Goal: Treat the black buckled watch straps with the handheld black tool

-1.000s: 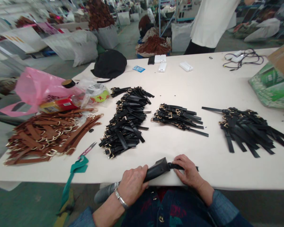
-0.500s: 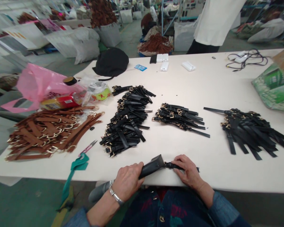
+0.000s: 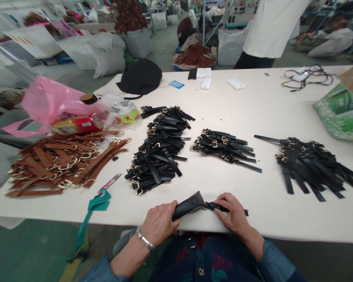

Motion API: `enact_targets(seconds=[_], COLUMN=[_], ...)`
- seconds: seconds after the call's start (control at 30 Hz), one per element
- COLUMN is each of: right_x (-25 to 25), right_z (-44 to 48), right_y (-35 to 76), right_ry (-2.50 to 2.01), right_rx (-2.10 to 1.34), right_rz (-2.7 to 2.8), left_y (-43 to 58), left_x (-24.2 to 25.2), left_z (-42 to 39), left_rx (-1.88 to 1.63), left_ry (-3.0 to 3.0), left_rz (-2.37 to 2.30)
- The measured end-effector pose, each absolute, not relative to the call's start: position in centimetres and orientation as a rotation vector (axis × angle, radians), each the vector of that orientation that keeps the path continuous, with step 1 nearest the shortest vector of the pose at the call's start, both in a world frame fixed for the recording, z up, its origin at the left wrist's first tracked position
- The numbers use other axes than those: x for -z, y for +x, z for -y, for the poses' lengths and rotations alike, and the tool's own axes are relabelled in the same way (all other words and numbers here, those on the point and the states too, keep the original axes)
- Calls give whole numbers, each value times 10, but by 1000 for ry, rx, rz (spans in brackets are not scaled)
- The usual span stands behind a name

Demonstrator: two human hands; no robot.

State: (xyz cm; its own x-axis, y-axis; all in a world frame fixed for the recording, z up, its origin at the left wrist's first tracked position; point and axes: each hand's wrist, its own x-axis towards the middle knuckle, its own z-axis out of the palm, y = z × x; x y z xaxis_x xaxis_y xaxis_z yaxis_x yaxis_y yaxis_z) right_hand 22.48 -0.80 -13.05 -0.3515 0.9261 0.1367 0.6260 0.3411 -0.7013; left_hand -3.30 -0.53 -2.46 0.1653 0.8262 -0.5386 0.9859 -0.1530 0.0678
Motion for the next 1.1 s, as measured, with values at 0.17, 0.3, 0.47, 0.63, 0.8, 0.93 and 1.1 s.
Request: enact_targets(seconds=[0.17,0.3,0.47,0.63,0.8,0.93,1.1], right_x=[134,131,129,128,129,129,128], right_z=[9,8,9,10,18,20,18], right_y=[218,213,212,222,235,237,236], right_ry=[-1411,-1434,-1461,-1335,-1269,-1312,-1293], right_rx=[-694,-650,-654,-741,-763,-755,-768], right_rz=[2042,2028,2009,1995,2005,1985,1954], left_y=[-38,-37,-22,-4,-9,-14,-2], left_x=[25,19,9,13,13,7,-3], left_z=[8,7,4,5,9,9,10], left_rx=[542,535,490,549,643,696,696], left_ry=[2037,2051,2100,2162,2162,2156,2148], left_rz=[-1708,-1696,-1637,-1553,-1559,-1569,-1598])
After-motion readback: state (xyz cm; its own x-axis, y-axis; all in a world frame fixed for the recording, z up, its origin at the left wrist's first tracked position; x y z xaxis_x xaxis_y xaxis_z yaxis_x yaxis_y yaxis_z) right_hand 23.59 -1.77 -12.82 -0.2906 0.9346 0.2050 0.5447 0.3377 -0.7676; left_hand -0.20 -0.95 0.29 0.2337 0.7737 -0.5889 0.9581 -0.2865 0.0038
